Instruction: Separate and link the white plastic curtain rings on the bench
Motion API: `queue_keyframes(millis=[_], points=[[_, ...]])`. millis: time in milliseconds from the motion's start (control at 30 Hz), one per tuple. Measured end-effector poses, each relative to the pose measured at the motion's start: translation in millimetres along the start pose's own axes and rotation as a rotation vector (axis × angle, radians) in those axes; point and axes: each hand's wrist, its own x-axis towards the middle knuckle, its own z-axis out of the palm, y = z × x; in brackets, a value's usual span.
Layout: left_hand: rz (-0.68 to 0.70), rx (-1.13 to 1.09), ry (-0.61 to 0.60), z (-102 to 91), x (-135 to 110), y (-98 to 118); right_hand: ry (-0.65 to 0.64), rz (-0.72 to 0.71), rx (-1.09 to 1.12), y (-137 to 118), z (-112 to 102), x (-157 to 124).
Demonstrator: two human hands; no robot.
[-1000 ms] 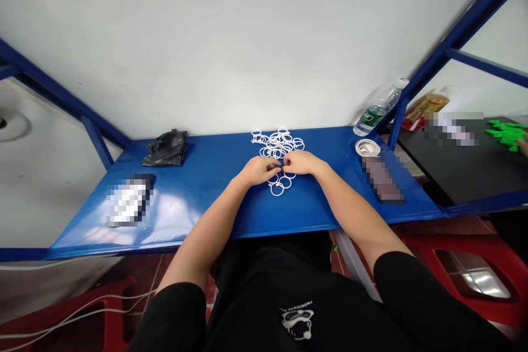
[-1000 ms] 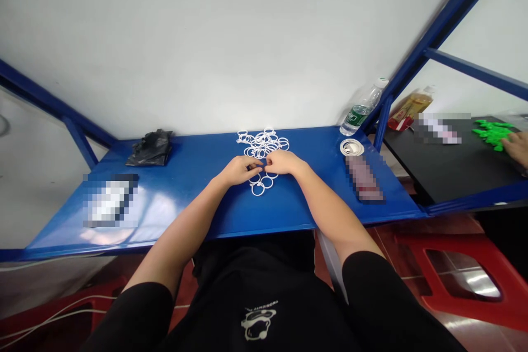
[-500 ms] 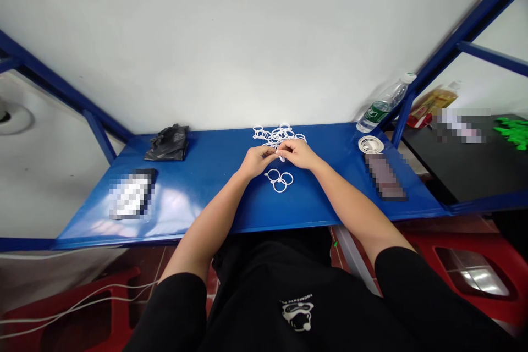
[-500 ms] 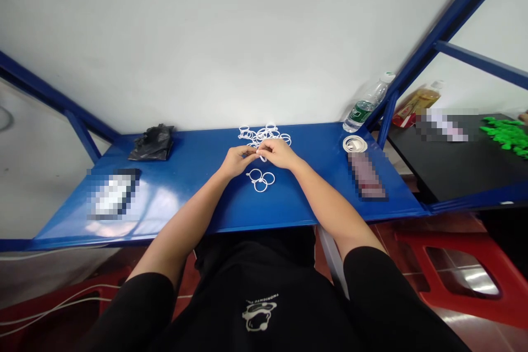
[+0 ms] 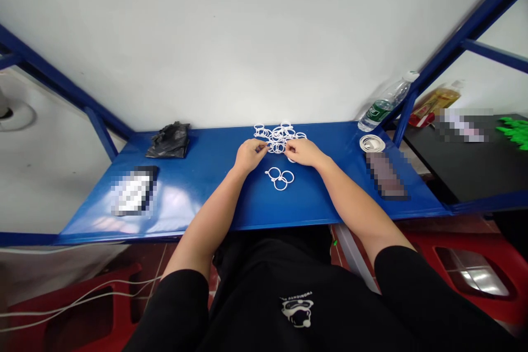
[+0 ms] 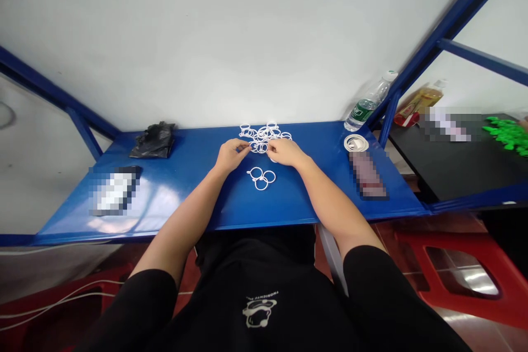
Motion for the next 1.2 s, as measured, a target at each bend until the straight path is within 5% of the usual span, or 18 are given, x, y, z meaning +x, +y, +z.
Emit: queue_keyframes(millis=[167, 433, 767, 1200], points=[[0.029, 0.145, -0.045, -0.7, -1, -11, -0.134, -0.009, 0.119, -2, 10, 2], [0.103, 0.295, -0.132, 14.2, -4, -7, 0.168, 0.121, 0.169, 13, 16, 8], [0.19, 0.169, -0.044, 16.5, -3, -5, 0.158, 0.116, 0.014, 9, 24, 9], [0.211, 0.06, 0.052, 6.3, -3, 13, 0.29, 0.003, 0.25, 7, 24, 6]])
